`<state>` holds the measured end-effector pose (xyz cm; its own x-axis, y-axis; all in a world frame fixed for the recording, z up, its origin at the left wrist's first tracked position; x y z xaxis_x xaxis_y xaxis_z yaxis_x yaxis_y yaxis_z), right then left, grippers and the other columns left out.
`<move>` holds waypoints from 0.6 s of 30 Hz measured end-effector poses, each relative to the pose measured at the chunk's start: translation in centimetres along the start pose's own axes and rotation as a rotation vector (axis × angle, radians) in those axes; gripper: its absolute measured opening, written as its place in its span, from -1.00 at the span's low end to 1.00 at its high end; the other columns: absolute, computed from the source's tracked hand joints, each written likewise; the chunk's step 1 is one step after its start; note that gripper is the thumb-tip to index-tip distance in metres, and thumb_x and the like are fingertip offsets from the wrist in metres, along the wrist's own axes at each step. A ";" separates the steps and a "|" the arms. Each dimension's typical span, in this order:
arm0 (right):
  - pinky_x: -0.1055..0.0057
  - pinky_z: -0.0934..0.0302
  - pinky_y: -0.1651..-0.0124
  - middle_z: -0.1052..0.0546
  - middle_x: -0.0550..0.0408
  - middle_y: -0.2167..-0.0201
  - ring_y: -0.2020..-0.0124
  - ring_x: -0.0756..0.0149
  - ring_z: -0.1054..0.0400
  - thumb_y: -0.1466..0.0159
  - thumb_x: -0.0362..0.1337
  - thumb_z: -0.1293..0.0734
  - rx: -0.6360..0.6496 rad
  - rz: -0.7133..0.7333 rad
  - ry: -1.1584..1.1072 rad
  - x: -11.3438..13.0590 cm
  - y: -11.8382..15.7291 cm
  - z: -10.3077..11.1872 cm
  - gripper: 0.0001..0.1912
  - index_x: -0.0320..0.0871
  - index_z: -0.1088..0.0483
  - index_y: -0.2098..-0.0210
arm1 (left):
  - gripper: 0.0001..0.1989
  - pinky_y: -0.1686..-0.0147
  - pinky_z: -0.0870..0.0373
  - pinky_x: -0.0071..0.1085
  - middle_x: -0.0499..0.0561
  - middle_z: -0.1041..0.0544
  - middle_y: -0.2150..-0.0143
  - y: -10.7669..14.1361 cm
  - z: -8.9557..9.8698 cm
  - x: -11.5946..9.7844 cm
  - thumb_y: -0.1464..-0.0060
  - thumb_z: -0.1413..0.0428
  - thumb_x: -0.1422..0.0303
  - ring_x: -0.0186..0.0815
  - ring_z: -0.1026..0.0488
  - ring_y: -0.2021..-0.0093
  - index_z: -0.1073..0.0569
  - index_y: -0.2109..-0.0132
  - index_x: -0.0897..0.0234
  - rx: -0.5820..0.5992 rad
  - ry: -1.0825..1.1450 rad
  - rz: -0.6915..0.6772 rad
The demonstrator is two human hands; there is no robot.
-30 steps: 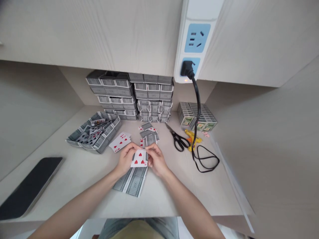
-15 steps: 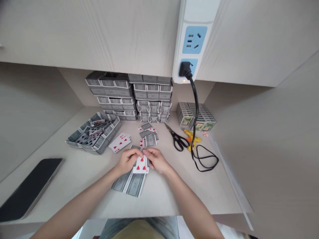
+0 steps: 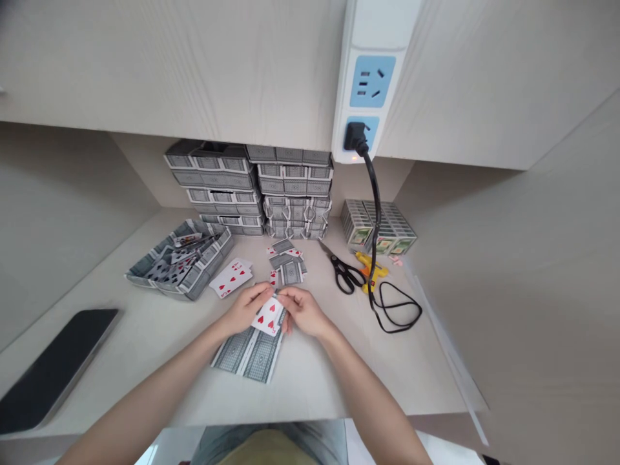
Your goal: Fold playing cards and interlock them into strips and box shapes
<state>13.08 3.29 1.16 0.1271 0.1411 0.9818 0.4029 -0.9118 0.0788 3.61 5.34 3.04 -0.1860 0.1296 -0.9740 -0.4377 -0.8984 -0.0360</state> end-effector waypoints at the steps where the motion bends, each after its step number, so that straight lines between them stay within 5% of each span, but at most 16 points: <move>1: 0.55 -0.12 0.78 -0.39 0.25 0.76 0.79 0.42 -0.26 -0.15 -0.03 -0.26 0.015 -0.003 -0.020 0.0 0.0 -0.2 -0.70 -0.17 -0.28 0.38 | -0.68 0.59 -0.05 -0.54 -0.17 -0.15 0.61 -0.1 -0.2 0.5 -0.04 0.03 0.15 -0.49 -0.10 0.58 -0.21 0.51 0.31 0.025 0.074 0.038; 7: 0.55 -0.10 0.76 -0.41 0.24 0.71 0.75 0.40 -0.31 -0.12 0.00 -0.27 0.048 -0.013 -0.095 0.0 0.0 -0.5 -0.68 -0.16 -0.25 0.39 | -0.66 0.61 -0.06 -0.55 -0.18 -0.16 0.60 -0.3 -1.0 1.9 0.02 -0.02 0.10 -0.51 -0.08 0.61 -0.20 0.46 0.30 0.077 0.379 0.163; 14: 0.59 0.08 0.76 -0.28 0.32 0.71 0.81 0.58 -0.10 -0.11 -0.07 -0.29 -0.063 0.057 0.119 0.4 -0.1 0.4 -0.71 -0.20 -0.29 0.47 | -0.67 0.60 0.01 -0.55 -0.18 -0.11 0.62 -0.6 -0.1 0.6 0.00 -0.02 0.18 -0.51 -0.06 0.59 -0.25 0.55 0.33 0.046 -0.037 -0.002; 18: 0.58 0.04 0.72 -0.27 0.32 0.77 0.79 0.55 -0.10 -0.13 -0.07 -0.27 -0.145 0.095 0.121 0.6 -0.4 1.1 -0.71 -0.20 -0.29 0.48 | -0.70 0.58 -0.08 -0.56 -0.16 -0.22 0.61 -0.8 0.8 0.6 0.04 -0.07 0.17 -0.49 -0.16 0.57 -0.31 0.52 0.34 -0.050 -0.005 0.025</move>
<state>14.02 4.19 1.51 0.0447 0.0128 0.9989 0.2588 -0.9659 0.0008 3.18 6.46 2.65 -0.2011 0.1086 -0.9735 -0.3885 -0.9212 -0.0226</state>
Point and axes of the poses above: each hand's wrist, its own y-axis away from the middle knuckle, its own z-axis out of the back of the hand, x = y × z, the point moved 8 cm from there along -y, towards the middle knuckle
